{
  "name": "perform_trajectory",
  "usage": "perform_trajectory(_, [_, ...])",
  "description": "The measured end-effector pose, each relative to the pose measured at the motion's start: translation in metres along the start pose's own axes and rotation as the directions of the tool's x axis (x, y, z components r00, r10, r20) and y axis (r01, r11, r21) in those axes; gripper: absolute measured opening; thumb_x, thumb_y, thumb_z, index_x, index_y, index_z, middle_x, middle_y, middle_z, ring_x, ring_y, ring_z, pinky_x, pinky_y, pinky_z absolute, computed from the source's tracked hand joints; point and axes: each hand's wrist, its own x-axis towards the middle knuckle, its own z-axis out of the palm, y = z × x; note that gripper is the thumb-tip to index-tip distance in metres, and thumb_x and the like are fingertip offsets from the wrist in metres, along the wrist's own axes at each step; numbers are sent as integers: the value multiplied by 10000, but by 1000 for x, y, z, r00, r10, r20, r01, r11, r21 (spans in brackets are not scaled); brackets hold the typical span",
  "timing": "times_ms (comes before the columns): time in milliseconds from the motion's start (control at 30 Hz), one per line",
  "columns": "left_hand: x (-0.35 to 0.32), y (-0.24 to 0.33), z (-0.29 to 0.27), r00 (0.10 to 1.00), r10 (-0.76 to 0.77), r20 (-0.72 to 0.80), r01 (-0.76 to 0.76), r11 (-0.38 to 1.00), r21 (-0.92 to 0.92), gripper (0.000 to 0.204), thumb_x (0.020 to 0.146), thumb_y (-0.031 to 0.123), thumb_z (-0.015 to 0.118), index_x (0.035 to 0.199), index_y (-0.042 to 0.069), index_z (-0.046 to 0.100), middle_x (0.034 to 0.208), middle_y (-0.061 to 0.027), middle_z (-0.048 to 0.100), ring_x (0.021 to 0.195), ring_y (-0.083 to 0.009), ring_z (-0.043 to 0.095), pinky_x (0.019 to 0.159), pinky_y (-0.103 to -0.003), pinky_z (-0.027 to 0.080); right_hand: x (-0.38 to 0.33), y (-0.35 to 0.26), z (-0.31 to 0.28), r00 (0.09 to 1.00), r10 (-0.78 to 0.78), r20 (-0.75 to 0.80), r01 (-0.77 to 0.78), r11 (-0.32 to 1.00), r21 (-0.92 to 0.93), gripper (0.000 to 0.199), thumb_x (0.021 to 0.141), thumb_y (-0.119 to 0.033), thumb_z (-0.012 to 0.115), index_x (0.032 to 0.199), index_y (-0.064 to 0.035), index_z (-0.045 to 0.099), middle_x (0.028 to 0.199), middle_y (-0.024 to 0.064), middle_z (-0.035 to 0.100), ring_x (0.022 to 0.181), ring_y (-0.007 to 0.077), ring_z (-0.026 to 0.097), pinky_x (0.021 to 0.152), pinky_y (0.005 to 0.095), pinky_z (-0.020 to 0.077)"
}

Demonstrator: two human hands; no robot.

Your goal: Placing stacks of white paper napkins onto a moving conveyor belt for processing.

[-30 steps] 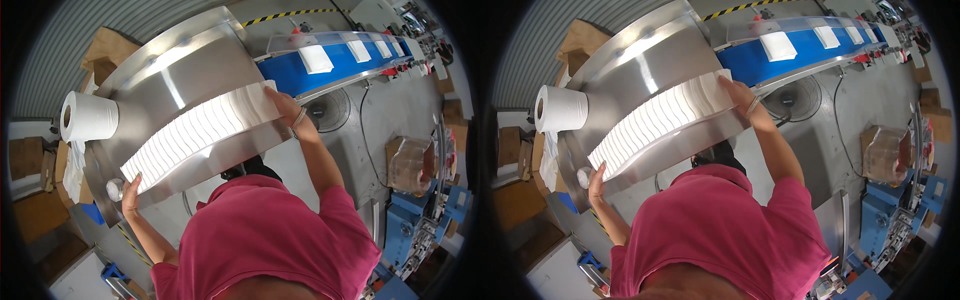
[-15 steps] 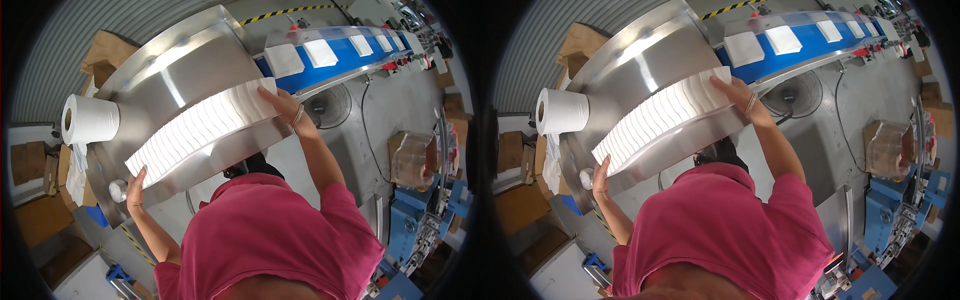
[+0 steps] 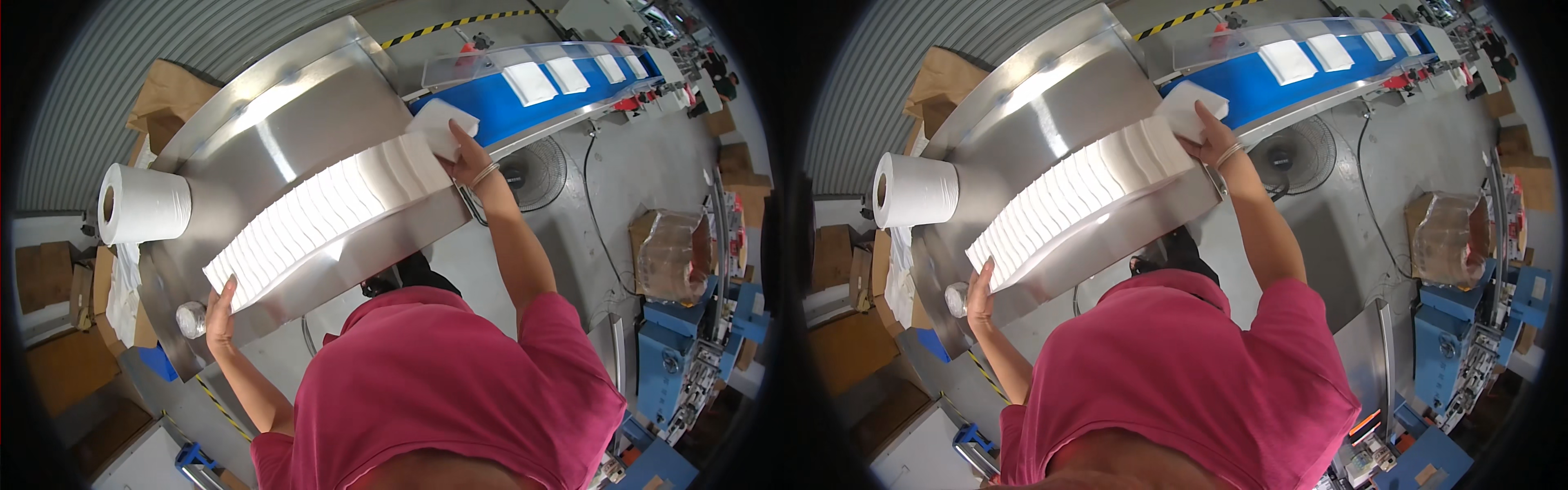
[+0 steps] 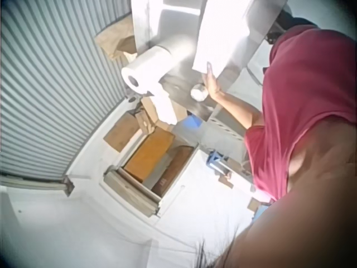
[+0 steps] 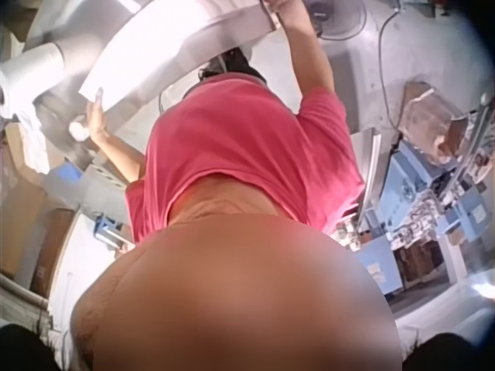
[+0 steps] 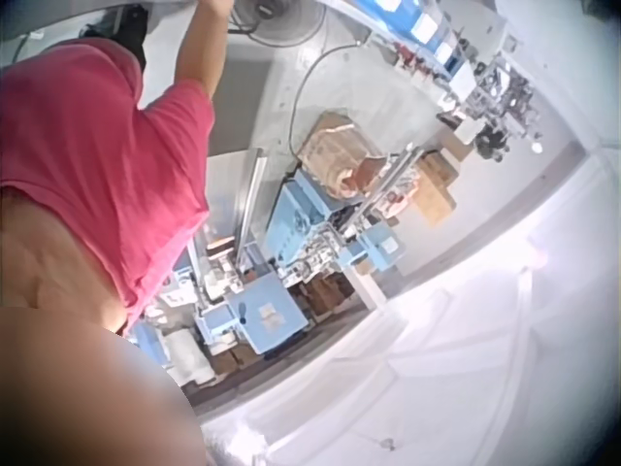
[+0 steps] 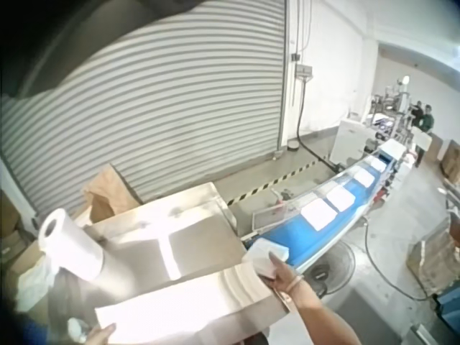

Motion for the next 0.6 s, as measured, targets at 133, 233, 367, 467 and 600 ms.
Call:
perform_trajectory(133, [4,-4,-3,1000,7,-14,-7,1000,12,744,774,319,671,1307,-59,316,1299,-116,422,1201,-195,383,1016,-292,239,-22,11,19,983,77,167,2,904,-427,549,827,-438,577,1079,48,542,1025,99,592,855,164,589,748,265,467])
perform_trajectory(233, [4,5,5,1000,-15,-5,15,1000,20,751,772,324,670,1310,-57,311,1303,-121,418,1214,-200,372,1021,-293,232,-34,15,35,973,-9,230,120,874,-470,544,841,-424,562,1086,61,536,990,88,605,855,140,582,748,259,457])
perform_trajectory(367, [5,6,3,1000,-9,-9,9,999,42,743,778,317,667,1314,-52,307,1304,-120,419,1213,-200,373,1020,-296,234,-21,14,30,969,81,234,2,942,-335,481,873,-392,523,1114,25,522,1020,80,599,883,158,592,772,273,473])
perform_trajectory(467, [4,7,3,1000,6,-3,-6,1000,30,737,779,312,669,1314,-47,311,1302,-116,422,1209,-198,378,1017,-298,240,-26,13,31,977,79,200,-6,939,-344,448,879,-349,517,1102,39,520,1004,102,605,877,174,599,774,270,474])
perform_trajectory(600, [1,7,1,1000,-4,-6,4,1000,17,738,778,312,672,1315,-44,311,1302,-111,422,1212,-198,375,1015,-300,243,-30,11,25,955,-148,257,266,812,-520,434,857,-320,548,1091,46,534,978,116,610,849,181,607,727,276,490])
